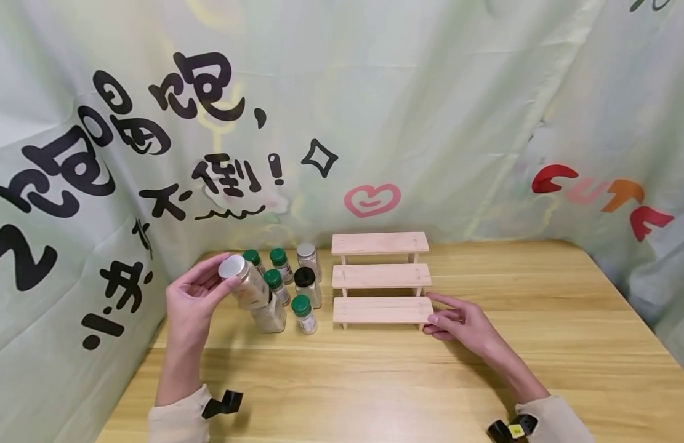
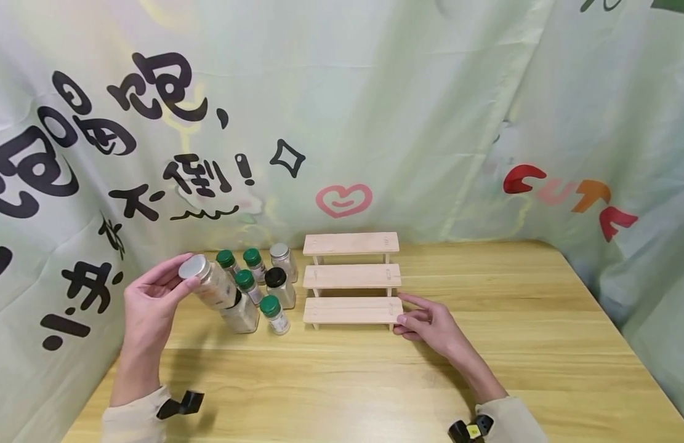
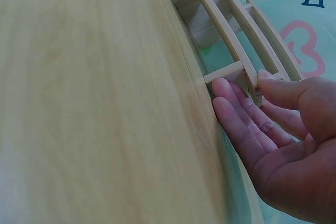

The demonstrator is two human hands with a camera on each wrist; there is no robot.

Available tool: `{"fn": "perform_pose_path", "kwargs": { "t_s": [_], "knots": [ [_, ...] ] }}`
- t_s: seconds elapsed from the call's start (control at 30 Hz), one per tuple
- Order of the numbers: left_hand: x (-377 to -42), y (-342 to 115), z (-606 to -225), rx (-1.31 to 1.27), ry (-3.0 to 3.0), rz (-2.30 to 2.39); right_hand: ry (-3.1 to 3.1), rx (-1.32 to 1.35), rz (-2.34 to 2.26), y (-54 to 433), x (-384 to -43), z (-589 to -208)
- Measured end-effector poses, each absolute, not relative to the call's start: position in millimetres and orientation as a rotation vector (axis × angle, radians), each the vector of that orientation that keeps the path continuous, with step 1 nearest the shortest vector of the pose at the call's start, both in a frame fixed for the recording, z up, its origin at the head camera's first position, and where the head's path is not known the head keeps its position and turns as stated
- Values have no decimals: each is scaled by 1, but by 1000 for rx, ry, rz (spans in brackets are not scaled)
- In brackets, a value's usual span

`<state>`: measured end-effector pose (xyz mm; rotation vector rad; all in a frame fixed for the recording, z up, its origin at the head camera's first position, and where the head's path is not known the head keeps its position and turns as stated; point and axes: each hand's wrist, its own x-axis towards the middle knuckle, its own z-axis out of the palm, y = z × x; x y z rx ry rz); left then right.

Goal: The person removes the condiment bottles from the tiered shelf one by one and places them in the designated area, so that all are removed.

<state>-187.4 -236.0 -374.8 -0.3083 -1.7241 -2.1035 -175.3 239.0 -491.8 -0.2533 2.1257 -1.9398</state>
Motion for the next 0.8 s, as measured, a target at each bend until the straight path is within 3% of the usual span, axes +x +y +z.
{"fn": "perform_pose_path", "kwargs": {
  "t_s": [0.8],
  "knots": [
    [-195, -298, -395, -211, -1738, -2131, 2123, -239, -1944, 239, -176, -492]
  ]
}}
